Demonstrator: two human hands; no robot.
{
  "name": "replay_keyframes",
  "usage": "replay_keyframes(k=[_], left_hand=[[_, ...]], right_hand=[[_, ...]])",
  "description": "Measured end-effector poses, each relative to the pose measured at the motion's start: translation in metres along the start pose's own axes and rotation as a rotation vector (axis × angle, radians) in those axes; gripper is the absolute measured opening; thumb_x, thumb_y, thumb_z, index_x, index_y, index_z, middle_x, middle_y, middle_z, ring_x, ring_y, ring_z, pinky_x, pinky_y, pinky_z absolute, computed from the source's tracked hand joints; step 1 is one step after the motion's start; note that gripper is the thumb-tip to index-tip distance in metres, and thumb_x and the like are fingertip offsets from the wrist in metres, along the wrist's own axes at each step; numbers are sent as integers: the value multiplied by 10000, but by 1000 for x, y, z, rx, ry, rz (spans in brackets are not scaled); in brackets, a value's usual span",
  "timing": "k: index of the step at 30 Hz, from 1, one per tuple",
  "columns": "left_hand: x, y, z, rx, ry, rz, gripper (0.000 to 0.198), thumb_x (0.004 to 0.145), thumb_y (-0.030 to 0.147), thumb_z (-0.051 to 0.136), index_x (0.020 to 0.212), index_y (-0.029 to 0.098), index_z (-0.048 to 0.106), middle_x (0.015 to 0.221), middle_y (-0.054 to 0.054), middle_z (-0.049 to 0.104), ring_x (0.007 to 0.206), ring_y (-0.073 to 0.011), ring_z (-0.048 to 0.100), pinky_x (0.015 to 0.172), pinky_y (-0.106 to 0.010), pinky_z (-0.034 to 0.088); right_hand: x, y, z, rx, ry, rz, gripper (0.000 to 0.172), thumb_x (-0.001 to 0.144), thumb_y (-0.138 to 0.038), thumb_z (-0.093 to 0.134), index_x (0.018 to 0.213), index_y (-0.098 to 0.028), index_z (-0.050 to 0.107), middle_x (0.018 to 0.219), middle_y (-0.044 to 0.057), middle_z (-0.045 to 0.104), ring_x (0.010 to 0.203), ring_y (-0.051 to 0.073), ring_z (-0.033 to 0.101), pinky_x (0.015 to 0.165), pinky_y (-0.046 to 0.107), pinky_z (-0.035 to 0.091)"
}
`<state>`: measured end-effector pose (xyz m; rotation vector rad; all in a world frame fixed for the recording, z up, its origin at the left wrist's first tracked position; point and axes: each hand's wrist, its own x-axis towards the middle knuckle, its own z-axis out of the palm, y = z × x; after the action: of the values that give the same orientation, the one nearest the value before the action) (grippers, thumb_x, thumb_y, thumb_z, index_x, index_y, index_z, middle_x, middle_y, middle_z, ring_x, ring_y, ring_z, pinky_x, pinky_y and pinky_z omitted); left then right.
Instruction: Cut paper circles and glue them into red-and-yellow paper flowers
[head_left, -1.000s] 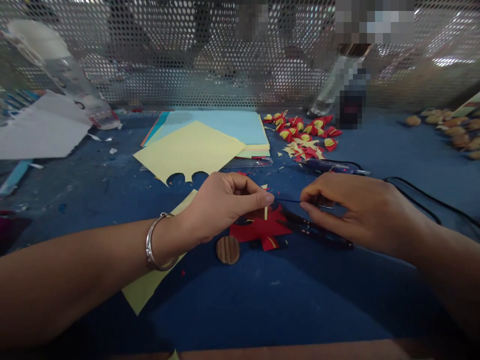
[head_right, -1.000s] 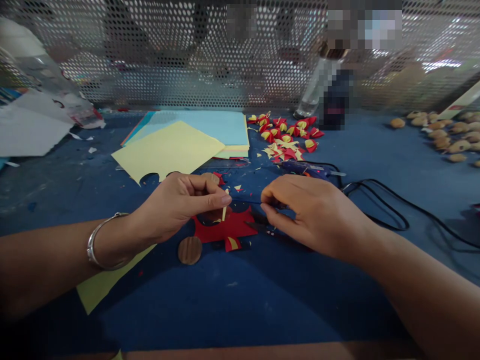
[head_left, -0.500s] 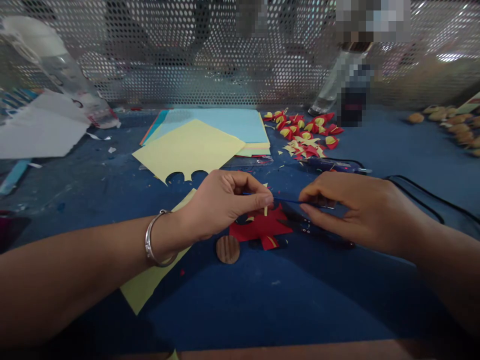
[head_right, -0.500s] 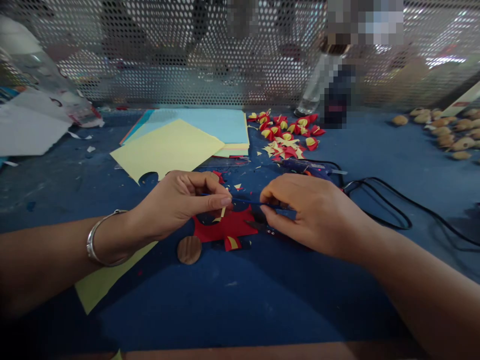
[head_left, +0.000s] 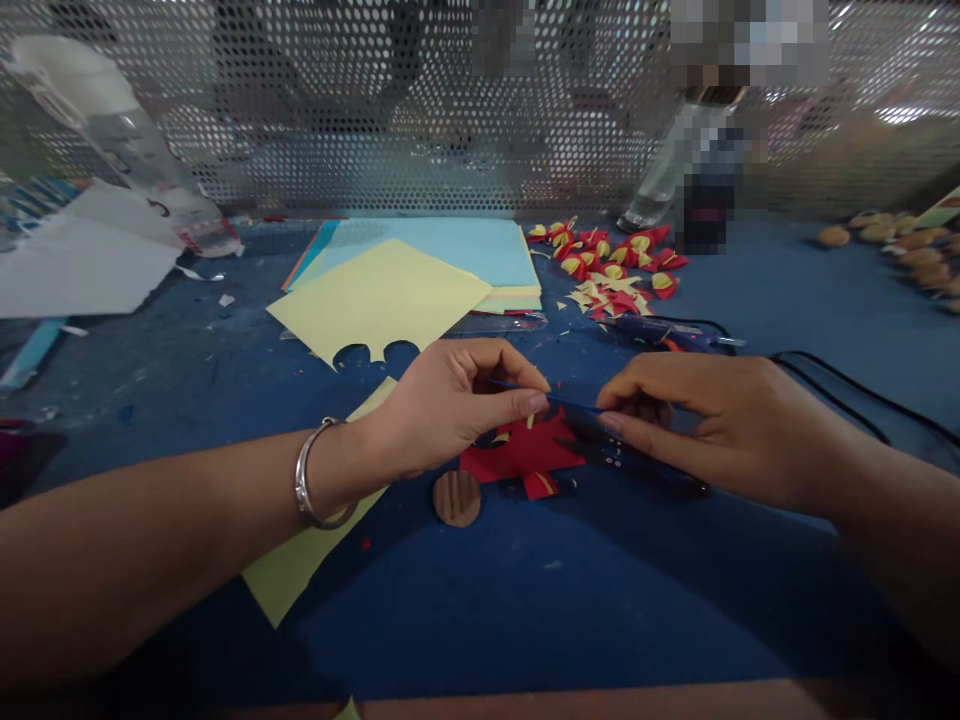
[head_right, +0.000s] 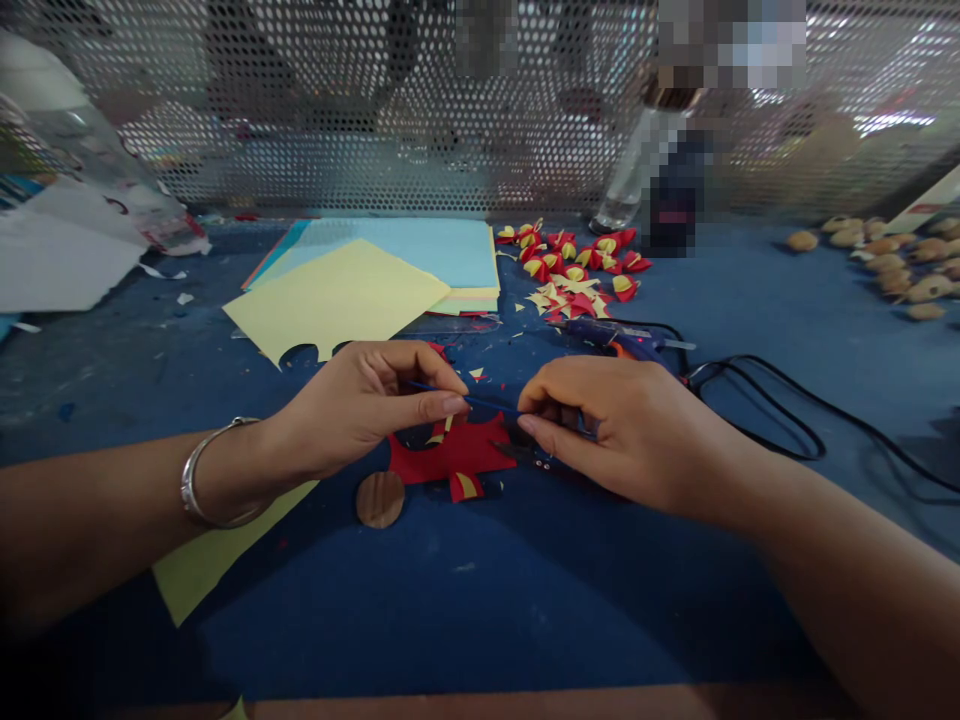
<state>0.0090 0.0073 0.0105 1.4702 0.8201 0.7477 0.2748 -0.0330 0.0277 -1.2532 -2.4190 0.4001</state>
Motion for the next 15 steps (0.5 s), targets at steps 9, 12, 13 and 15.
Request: replay_keyframes(k=[9, 12, 13, 15], left_hand=[[0, -3, 0, 82, -14, 111, 159, 858, 224, 796, 999, 157, 765, 896, -44, 754, 723, -120, 644, 634, -251, 504], [1, -6, 0, 87, -16, 147, 176, 880, 229, 786, 1039, 154, 774, 899, -47, 759, 720, -116, 646, 640, -247, 504], [1, -7, 0, 83, -18, 139, 168, 887, 231, 781, 1034, 151, 778, 882, -47, 758, 714, -114, 646, 637, -245, 501], [1, -8, 0, 76, -22, 107, 161, 893, 234, 776, 1026, 145, 783, 852, -43, 753, 685, -107, 637, 612, -238, 486]], right_hand=[[2, 0, -2, 112, -17, -3, 297, 1054, -496, 595, 956, -259, 745, 784, -16, 727, 628, 127, 615, 596, 264, 454], [3, 1, -2, 97, -24, -14, 280, 1064, -472, 588, 969, -262, 746, 804, -17, 736, 650, 131, 626, 615, 270, 450], [3, 1, -2, 94, -25, -20, 276, 1067, -466, 587, 967, -262, 743, 801, -18, 734, 649, 131, 626, 613, 272, 446], [3, 3, -2, 90, -27, -35, 271, 1072, -461, 585, 963, -263, 735, 787, -22, 725, 638, 131, 617, 608, 275, 439]])
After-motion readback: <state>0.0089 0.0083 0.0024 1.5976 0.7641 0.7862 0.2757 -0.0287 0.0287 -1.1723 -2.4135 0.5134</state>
